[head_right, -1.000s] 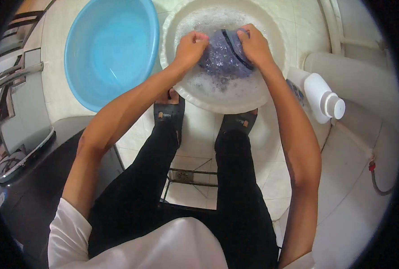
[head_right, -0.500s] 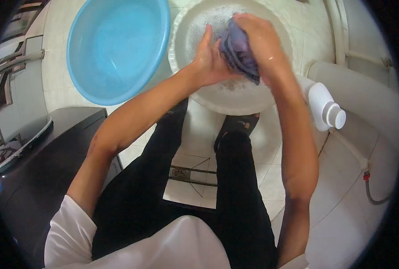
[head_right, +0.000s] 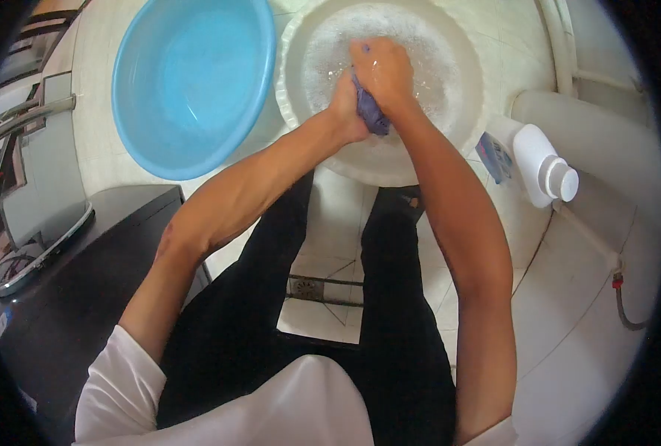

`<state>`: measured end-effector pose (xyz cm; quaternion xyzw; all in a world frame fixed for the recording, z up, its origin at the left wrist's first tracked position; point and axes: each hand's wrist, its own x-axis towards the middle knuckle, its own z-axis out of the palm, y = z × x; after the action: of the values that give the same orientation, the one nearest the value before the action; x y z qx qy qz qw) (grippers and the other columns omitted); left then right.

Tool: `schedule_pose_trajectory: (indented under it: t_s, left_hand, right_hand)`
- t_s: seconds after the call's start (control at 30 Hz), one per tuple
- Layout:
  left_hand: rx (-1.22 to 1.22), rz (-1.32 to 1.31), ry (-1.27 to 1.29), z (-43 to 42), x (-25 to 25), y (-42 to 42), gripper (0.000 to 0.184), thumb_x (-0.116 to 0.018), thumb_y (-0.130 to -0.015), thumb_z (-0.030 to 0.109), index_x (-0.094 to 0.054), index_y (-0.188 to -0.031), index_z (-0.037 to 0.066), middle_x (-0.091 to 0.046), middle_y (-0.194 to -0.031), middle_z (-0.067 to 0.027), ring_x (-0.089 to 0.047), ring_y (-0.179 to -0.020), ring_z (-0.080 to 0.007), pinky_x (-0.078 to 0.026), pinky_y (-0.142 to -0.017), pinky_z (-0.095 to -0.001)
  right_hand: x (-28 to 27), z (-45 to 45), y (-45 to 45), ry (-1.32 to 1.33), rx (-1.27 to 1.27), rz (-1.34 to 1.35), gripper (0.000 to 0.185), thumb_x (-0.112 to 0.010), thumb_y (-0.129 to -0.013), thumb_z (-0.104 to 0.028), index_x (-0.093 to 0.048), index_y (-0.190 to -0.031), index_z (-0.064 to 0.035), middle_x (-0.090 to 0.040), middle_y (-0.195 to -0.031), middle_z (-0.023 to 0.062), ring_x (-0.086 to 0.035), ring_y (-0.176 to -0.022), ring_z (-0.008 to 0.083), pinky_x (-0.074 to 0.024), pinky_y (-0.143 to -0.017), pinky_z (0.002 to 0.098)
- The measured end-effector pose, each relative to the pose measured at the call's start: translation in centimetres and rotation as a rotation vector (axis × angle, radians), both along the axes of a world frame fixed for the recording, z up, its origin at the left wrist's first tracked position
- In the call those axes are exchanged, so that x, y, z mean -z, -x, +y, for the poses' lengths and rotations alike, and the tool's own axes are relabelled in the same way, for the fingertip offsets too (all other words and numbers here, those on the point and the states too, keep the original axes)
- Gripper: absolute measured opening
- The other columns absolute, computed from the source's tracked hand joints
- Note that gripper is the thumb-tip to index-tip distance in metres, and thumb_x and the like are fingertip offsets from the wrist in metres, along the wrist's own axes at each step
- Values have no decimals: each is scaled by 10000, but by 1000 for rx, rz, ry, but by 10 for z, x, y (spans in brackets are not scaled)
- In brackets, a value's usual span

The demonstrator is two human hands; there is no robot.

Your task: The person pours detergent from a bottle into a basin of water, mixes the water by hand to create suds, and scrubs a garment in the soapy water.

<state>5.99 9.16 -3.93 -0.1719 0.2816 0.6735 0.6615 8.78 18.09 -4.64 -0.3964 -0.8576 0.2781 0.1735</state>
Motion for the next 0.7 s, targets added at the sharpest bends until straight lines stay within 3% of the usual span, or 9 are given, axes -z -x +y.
schedule_pose_trajectory:
  t_s: [0.1,0.17,0.2,0.27,0.3,0.37,0.43,0.57,0.7]
  left_hand:
    - [39,-47,102,-3,-11,12,431,-414,-979,498,-642,-1142,171,-689,-1111,-46,-664,-971,-225,-520,-873,-455]
    - [65,-87,198,-9,-4,15,411,-416,-981,474,-643,-1142,172,-692,-1103,-43,-667,-959,-223,-521,-871,-450]
    - [55,-157,142,-12,21,16,434,-407,-973,496,-640,-1145,174,-681,-1127,-48,-650,-994,-233,-507,-897,-454]
    - [33,-292,27,-18,87,18,478,-390,-956,540,-633,-1150,177,-657,-1174,-59,-618,-1065,-254,-478,-949,-463]
    - [22,-359,-28,-23,112,19,501,-381,-948,562,-629,-1153,179,-645,-1198,-64,-601,-1100,-264,-464,-975,-467]
    - [10,-326,-3,-25,72,16,497,-369,-958,542,-631,-1164,173,-642,-1212,-72,-598,-1122,-270,-460,-987,-466]
    - [32,-114,166,-18,-36,16,450,-361,-994,457,-640,-1182,159,-661,-1192,-77,-624,-1094,-260,-480,-959,-457]
    - [-51,-77,147,-8,-41,11,452,-363,-991,460,-644,-1171,155,-662,-1188,-73,-620,-1098,-253,-480,-954,-454]
    - [16,-73,160,-8,-31,19,472,-364,-981,484,-645,-1148,143,-666,-1168,-78,-619,-1091,-251,-478,-954,-452]
  right_hand:
    - [-16,-17,-2,107,10,-33,405,-575,-900,-382,-694,-781,-15,-670,-832,249,-645,-778,440,-500,-693,503]
    - [-18,-39,-13,-39,-74,9,443,-570,-912,-401,-677,-755,-1,-656,-789,257,-638,-740,445,-493,-673,505]
    - [-36,-54,-19,-36,-77,7,443,-570,-912,-401,-677,-755,-1,-656,-789,257,-638,-740,445,-493,-673,505]
    - [-79,-78,-25,92,-450,-55,465,-557,-926,-416,-666,-760,5,-633,-733,254,-628,-702,441,-483,-656,504]
    - [-75,-79,-23,96,-453,-55,465,-557,-926,-416,-666,-760,5,-633,-733,254,-628,-702,441,-483,-656,504]
    - [-60,-72,-19,100,-343,50,348,-587,-883,-367,-731,-767,-72,-668,-744,216,-645,-706,436,-525,-661,493]
    - [-39,-36,-4,57,-229,54,402,-564,-911,-389,-695,-759,-40,-638,-714,228,-627,-683,435,-497,-647,494]
    - [-22,3,6,119,0,42,451,-526,-947,-400,-653,-748,-16,-612,-697,231,-587,-647,438,-453,-620,497]
    - [-56,-31,-2,169,-28,-51,406,-575,-899,-400,-701,-769,-37,-658,-756,232,-627,-715,455,-500,-667,510]
